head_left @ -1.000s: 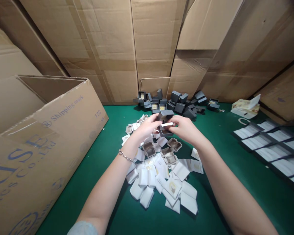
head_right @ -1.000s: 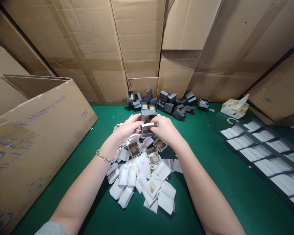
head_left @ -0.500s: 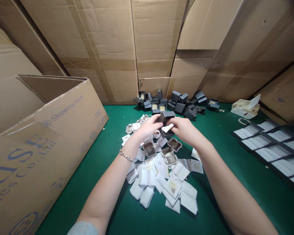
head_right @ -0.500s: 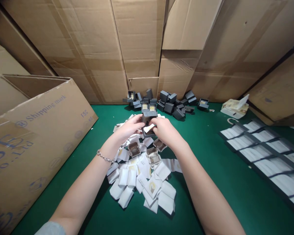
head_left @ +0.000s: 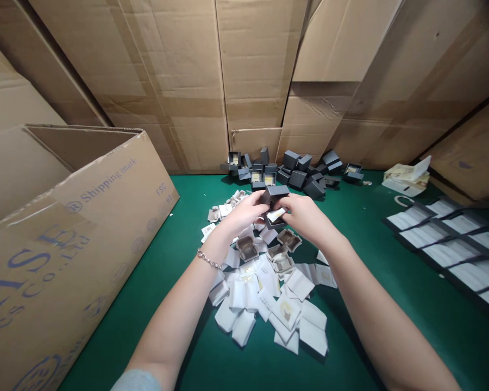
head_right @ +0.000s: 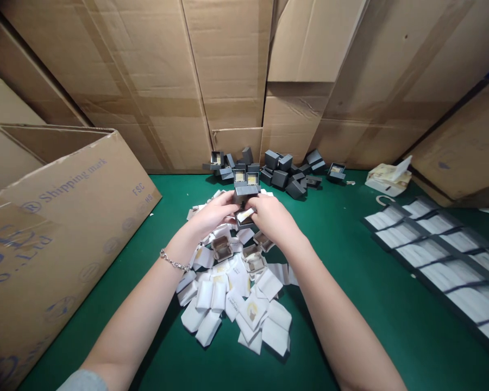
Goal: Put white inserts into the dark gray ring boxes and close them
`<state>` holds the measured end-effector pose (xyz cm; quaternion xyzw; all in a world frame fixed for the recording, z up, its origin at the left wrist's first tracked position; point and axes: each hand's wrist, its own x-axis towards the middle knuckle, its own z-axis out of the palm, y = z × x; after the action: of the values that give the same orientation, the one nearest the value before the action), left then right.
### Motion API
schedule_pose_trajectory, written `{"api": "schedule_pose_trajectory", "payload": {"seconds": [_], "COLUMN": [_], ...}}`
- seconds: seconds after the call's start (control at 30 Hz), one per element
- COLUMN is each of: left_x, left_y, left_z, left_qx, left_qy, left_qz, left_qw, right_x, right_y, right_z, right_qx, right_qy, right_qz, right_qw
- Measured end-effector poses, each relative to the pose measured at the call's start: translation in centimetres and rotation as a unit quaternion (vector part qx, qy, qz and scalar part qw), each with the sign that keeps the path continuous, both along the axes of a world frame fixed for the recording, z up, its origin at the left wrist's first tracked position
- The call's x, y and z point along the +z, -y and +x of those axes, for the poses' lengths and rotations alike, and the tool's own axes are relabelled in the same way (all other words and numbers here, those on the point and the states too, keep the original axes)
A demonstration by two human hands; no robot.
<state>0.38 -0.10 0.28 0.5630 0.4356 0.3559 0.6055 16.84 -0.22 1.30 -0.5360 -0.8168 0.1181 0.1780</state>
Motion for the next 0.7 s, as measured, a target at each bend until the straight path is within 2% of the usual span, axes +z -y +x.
{"api": "schedule_pose_trajectory", "payload": {"seconds": [0.17,0.43,0.7], "left_x": [0.37,-0.23,0.00], "left_y": [0.27,-0.02,0.07], "left_z": [0.10,-0.06,0.19], "left_qx": [0.021,-0.001,-0.002], "left_qy": [0.006,0.018,0.001], "left_qz": [-0.019,-0.006,0.004], "left_qw": [1.000,1.000,1.000], "right_x": [0.28,0.41,0.76], "right_y": [0.30,0.49,0.71], "right_z": [-0.25,-0.41,-0.37], "right_qx": [-0.008,-0.019,-0.023], "right_qy": [0.017,0.033,0.044], "right_qz": [0.002,0.002,-0.004], "right_qw": [1.000,0.999,0.999]}}
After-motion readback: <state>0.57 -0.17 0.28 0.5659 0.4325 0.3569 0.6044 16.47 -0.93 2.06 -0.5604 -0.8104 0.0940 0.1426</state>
